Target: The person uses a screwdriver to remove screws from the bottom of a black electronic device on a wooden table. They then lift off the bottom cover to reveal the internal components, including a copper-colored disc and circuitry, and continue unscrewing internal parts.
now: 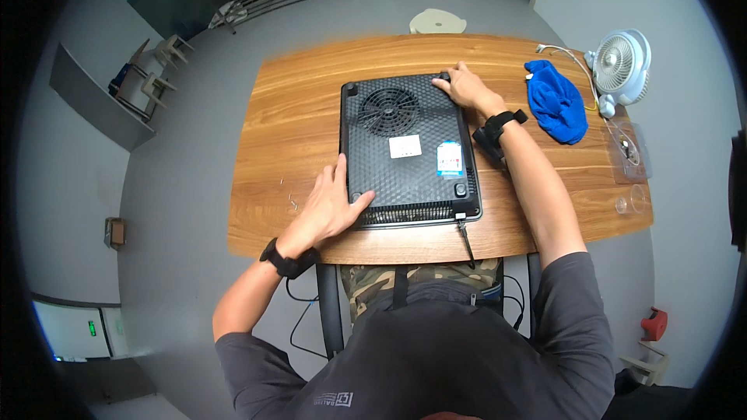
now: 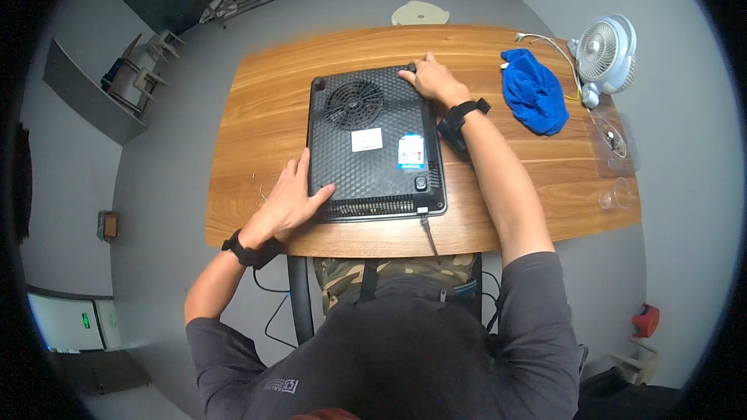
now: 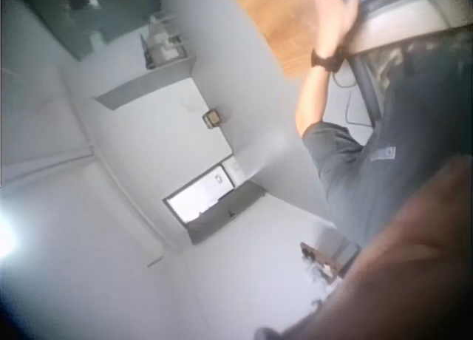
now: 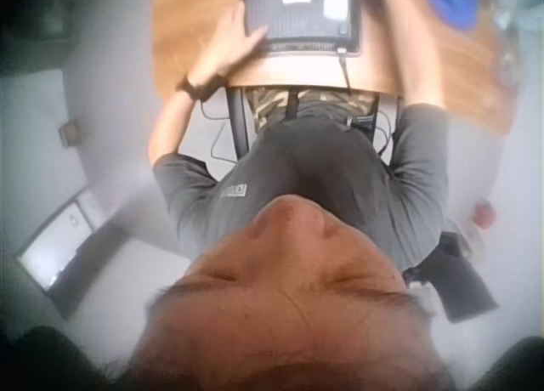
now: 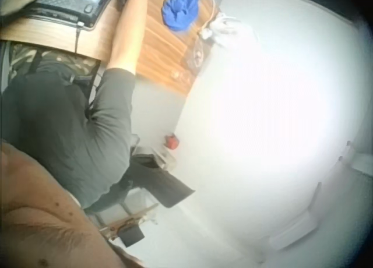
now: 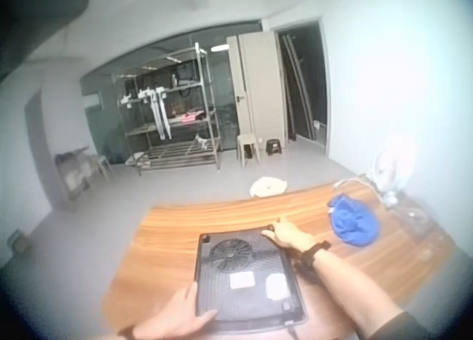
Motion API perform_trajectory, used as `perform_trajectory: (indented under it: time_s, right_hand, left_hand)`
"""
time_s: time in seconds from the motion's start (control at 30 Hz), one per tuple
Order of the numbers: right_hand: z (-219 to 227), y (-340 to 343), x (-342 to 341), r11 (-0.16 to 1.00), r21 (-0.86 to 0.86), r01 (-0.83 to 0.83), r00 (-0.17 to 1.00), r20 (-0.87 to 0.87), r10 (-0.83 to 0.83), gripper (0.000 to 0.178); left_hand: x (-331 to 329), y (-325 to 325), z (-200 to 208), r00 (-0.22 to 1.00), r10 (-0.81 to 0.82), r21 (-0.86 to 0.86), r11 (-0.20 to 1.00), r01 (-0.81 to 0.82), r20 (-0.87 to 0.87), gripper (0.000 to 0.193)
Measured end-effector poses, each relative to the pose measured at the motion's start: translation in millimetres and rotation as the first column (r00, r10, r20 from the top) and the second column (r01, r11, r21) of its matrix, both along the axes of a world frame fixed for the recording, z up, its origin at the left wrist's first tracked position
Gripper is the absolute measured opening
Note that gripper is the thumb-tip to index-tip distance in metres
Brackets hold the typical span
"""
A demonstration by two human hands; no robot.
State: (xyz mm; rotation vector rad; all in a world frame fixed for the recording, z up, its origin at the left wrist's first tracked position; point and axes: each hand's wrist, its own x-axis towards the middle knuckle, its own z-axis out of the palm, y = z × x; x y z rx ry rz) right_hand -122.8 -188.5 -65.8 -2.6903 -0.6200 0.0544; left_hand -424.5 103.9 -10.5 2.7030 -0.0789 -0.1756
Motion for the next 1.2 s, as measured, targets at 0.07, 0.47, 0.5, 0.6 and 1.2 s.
perform_trajectory:
  time_s: [0.07,0.47,0.5,0.6,1.2]
  right_hand:
    - [2.1,-3.6,0.2,1.000,-0.017,0.025,0.999,-0.032,-0.026,0.067]
    - [34.6,0.3,-23.1,0.998,-0.046,0.032,0.998,0.056,-0.030,0.061]
    - [36.8,1.1,-24.5,1.000,-0.016,0.025,0.996,0.084,-0.024,0.062]
    - [50.8,7.5,-22.1,0.996,-0.080,0.044,0.998,-0.048,-0.048,0.062]
    - [88.0,13.1,-13.1,0.995,0.040,0.092,0.995,-0.036,-0.091,0.075]
  left_hand:
    - [-3.5,-3.6,5.7,0.997,0.046,-0.028,0.998,-0.048,-0.066,0.097]
    - [-5.0,4.2,5.6,0.998,0.012,-0.159,0.987,-0.022,-0.064,0.089]
    - [-4.8,6.1,2.5,0.999,0.002,-0.169,0.986,-0.009,-0.040,0.088]
    - [-3.9,9.3,0.0,0.998,0.030,-0.199,0.979,-0.039,-0.049,0.088]
    - [-0.2,22.4,-16.9,0.999,-0.017,-0.296,0.955,0.005,-0.039,0.078]
